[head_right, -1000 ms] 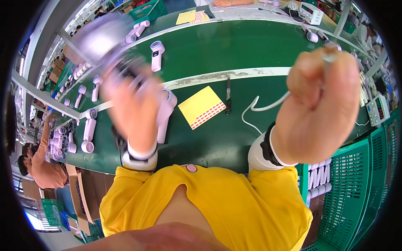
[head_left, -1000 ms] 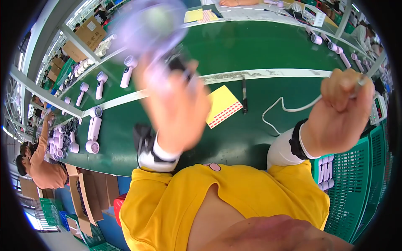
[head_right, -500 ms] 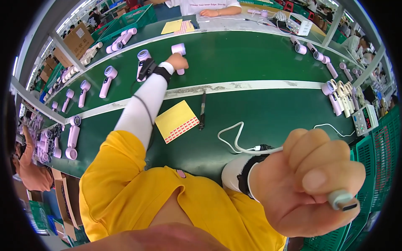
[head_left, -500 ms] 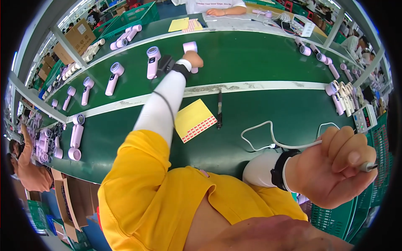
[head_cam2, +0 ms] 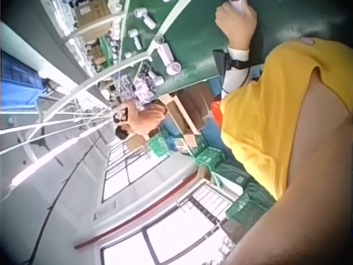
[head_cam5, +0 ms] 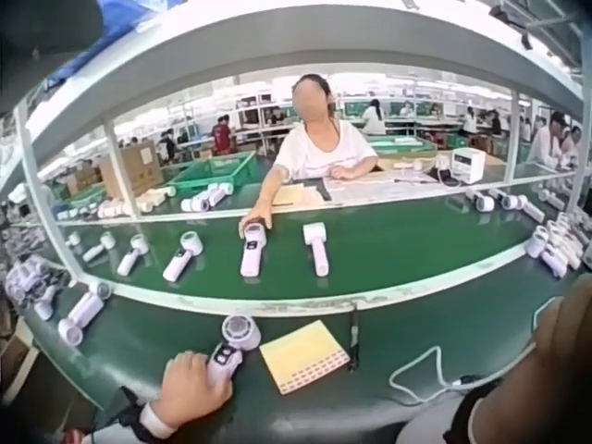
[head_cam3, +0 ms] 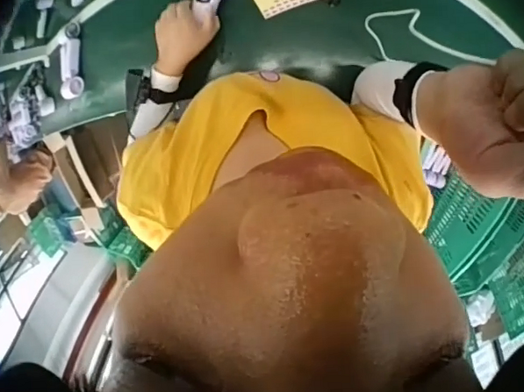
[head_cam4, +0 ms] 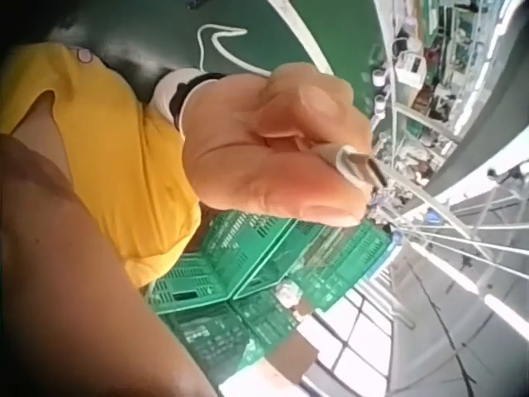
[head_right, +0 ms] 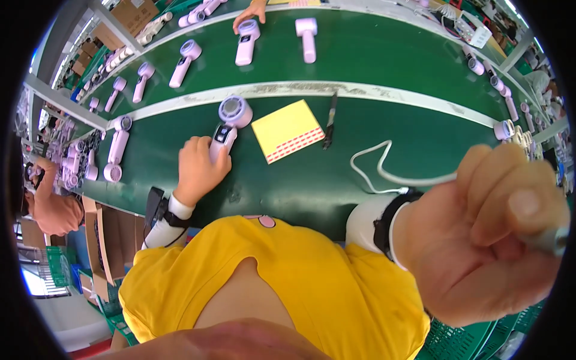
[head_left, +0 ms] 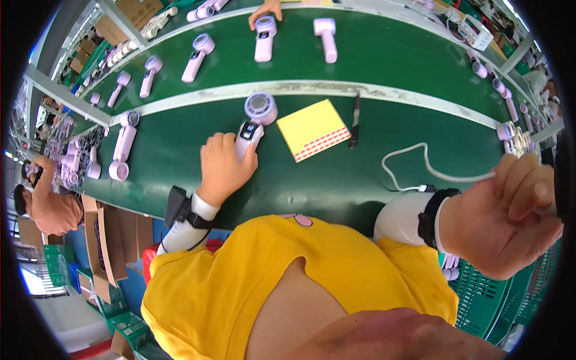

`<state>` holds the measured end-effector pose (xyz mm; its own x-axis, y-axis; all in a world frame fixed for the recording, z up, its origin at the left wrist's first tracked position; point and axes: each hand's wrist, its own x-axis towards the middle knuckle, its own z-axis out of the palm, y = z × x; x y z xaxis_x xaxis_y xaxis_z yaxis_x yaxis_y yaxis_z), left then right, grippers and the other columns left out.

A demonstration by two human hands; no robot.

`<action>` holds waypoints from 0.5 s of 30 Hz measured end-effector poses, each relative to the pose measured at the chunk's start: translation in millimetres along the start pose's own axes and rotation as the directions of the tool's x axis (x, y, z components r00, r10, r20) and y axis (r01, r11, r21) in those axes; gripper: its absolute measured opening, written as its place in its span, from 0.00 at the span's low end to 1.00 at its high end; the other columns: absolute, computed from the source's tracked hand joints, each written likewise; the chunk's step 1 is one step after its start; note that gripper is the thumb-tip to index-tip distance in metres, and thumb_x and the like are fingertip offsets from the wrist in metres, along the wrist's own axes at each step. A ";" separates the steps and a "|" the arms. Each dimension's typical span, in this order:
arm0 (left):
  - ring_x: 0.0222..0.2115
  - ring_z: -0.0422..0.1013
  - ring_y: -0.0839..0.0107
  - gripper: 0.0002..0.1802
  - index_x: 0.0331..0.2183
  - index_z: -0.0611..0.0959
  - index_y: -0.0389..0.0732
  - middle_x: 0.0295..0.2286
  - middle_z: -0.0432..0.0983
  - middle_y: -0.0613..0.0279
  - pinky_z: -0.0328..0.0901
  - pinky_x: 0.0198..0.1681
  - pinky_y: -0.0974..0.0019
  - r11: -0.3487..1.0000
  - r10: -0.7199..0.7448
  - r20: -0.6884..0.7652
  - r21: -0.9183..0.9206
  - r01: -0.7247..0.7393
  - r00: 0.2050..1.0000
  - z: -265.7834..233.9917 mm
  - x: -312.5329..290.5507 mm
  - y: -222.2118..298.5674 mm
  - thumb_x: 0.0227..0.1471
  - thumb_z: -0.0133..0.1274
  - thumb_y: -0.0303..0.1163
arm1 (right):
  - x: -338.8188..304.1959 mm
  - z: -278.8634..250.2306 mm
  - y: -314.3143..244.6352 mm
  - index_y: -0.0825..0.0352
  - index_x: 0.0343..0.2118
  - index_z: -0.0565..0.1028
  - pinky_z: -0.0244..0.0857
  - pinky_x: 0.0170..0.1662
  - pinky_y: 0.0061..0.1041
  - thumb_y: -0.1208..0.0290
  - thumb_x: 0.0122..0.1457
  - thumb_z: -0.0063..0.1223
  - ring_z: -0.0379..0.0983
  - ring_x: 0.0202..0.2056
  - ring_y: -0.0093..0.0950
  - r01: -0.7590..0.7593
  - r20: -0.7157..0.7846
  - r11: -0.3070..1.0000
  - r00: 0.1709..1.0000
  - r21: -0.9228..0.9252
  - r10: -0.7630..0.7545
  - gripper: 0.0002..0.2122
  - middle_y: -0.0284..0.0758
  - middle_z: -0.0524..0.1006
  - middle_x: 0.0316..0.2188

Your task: The person picks up handheld fans one by one or in pairs, presses their buttons to check the digital display, and places them back on the conveyor belt.

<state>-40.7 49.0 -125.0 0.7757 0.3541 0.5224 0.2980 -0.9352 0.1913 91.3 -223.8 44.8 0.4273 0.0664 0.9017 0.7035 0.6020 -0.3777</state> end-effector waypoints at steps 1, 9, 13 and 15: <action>0.19 0.64 0.63 0.12 0.22 0.68 0.36 0.18 0.64 0.58 0.59 0.23 0.63 0.994 -0.099 0.110 0.050 0.094 0.989 2.6 -6.4 -9.0 0.39 0.52 0.33 | 0.1 5.0 2.8 0.71 0.28 0.70 0.38 0.20 0.19 0.66 0.59 0.32 0.44 0.16 0.17 0.008 -0.010 0.999 1.000 0.040 -0.008 0.15 0.27 0.54 0.13; 0.21 0.63 0.77 0.20 0.28 0.64 0.34 0.20 0.65 0.62 0.60 0.22 0.69 0.201 -0.267 0.518 -0.795 0.572 0.813 -28.1 25.3 46.0 0.42 0.55 0.37 | -7.6 60.5 38.6 0.71 0.32 0.71 0.48 0.24 0.15 0.61 0.61 0.31 0.56 0.19 0.15 -0.174 -0.082 0.890 0.985 -0.421 0.153 0.18 0.30 0.66 0.18; 0.22 0.63 0.76 0.22 0.30 0.62 0.34 0.22 0.65 0.60 0.60 0.23 0.69 0.535 -0.001 -0.089 -0.841 -0.075 0.996 -34.2 34.9 66.7 0.40 0.57 0.34 | -7.9 63.8 58.3 0.70 0.36 0.69 0.50 0.27 0.13 0.56 0.61 0.27 0.59 0.24 0.15 -0.271 0.139 0.831 0.914 -0.486 0.380 0.21 0.32 0.70 0.28; 0.22 0.63 0.75 0.23 0.30 0.62 0.34 0.23 0.65 0.59 0.60 0.24 0.69 0.510 0.045 -0.093 -0.854 -0.103 0.995 -38.9 38.8 74.7 0.40 0.57 0.34 | -11.4 61.2 71.5 0.70 0.37 0.69 0.50 0.27 0.13 0.55 0.61 0.25 0.58 0.24 0.15 -0.165 0.200 0.861 0.935 -0.482 0.292 0.22 0.32 0.70 0.30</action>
<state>-9.9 -7.4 -58.1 0.7332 0.3099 0.6053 -0.4024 -0.5199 0.7535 101.9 -132.8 20.4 0.4913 0.3969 0.7753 0.8083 0.1238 -0.5756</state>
